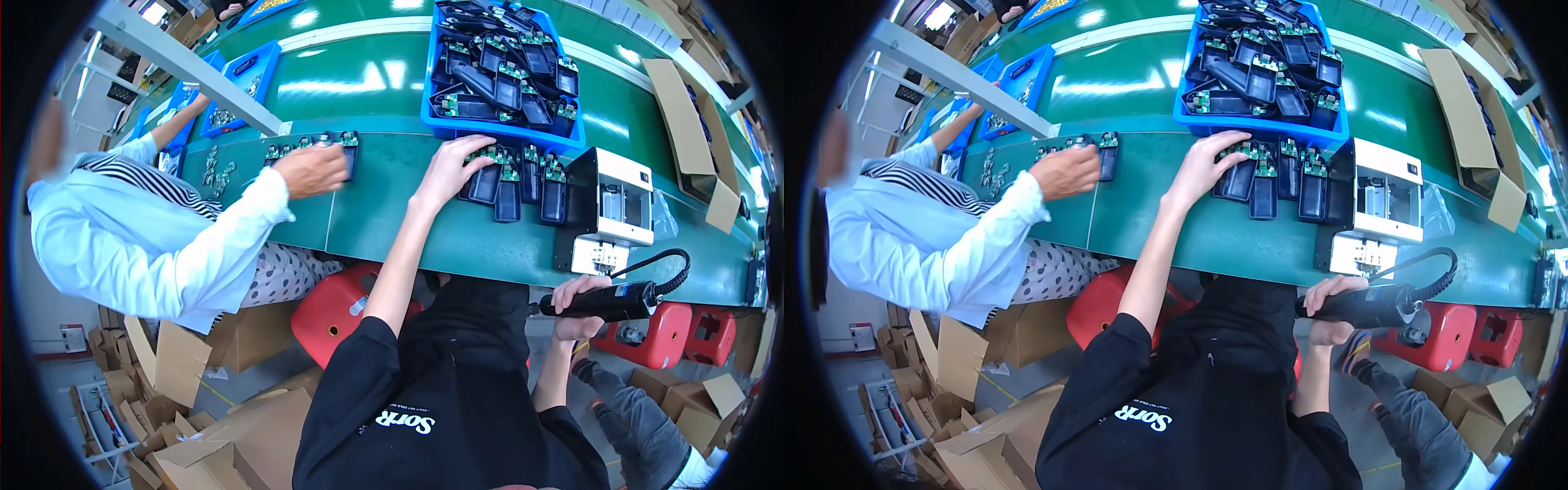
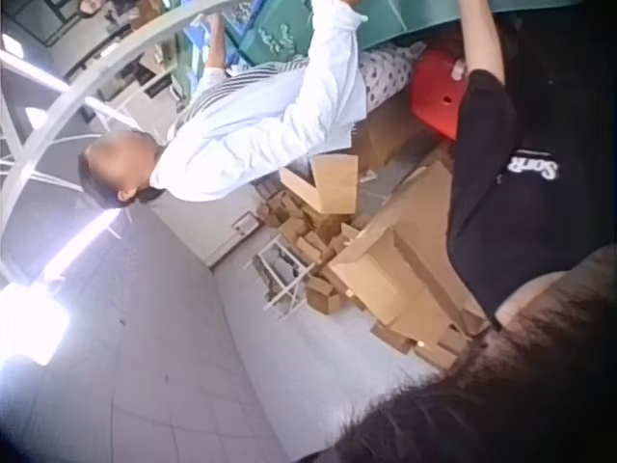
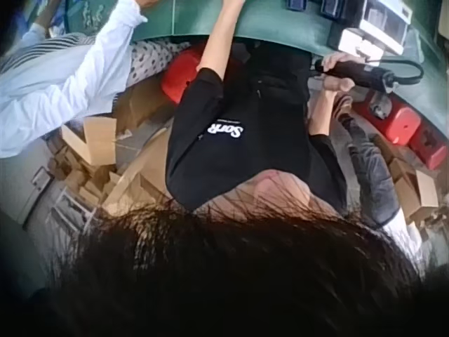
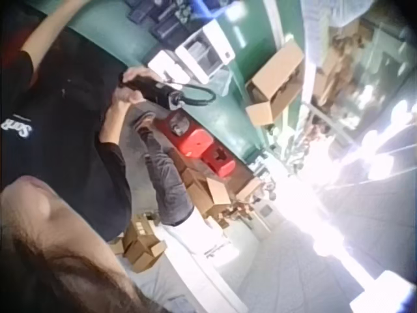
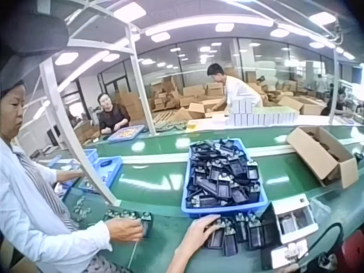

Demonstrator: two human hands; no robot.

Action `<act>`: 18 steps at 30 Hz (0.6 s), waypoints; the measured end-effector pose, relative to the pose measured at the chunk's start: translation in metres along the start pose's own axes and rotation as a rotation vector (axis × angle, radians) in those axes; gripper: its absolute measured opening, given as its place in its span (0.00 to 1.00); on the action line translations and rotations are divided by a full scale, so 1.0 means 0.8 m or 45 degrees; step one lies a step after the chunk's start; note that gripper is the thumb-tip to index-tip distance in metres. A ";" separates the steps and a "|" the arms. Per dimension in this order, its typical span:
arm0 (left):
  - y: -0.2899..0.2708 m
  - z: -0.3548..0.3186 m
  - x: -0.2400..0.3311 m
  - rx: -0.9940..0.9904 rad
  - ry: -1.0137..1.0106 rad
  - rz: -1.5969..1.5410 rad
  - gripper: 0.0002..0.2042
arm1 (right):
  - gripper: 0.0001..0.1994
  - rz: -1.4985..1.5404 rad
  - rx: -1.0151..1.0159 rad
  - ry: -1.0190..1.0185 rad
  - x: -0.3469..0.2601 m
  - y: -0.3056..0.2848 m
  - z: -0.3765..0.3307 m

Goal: The person assembles electronic circuit boards into plastic walkie-talkie housings, securing them with screws using an electric screwdriver.

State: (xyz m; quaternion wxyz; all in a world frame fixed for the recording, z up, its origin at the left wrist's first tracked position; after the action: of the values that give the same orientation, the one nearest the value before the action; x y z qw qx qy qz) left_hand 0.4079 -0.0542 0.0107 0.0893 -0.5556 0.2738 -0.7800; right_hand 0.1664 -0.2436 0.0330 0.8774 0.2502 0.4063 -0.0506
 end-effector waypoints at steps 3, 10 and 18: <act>0.000 -0.006 -0.003 0.065 0.044 -0.019 0.14 | 0.39 -0.028 0.013 0.033 0.002 0.003 0.002; -0.025 -0.034 0.010 0.258 0.197 0.129 0.10 | 0.39 -0.057 0.022 0.064 0.003 0.001 0.001; -0.073 -0.104 0.004 0.293 0.075 0.130 0.05 | 0.38 -0.064 0.007 0.065 -0.002 -0.024 -0.010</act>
State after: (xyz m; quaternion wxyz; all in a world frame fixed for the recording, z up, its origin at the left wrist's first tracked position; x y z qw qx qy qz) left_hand 0.3401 0.0205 0.0244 0.1840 -0.5037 0.2131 -0.8167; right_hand 0.1543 -0.2567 0.0220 0.8645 0.2435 0.4346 -0.0674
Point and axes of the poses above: each hand's wrist, its own z-axis towards the middle knuckle, its own y-axis out of the palm, x = y × z, the point moved 5 cm from there along z, towards the middle knuckle, and after that the axes turned 14 degrees about -y, right-handed, at the moved point
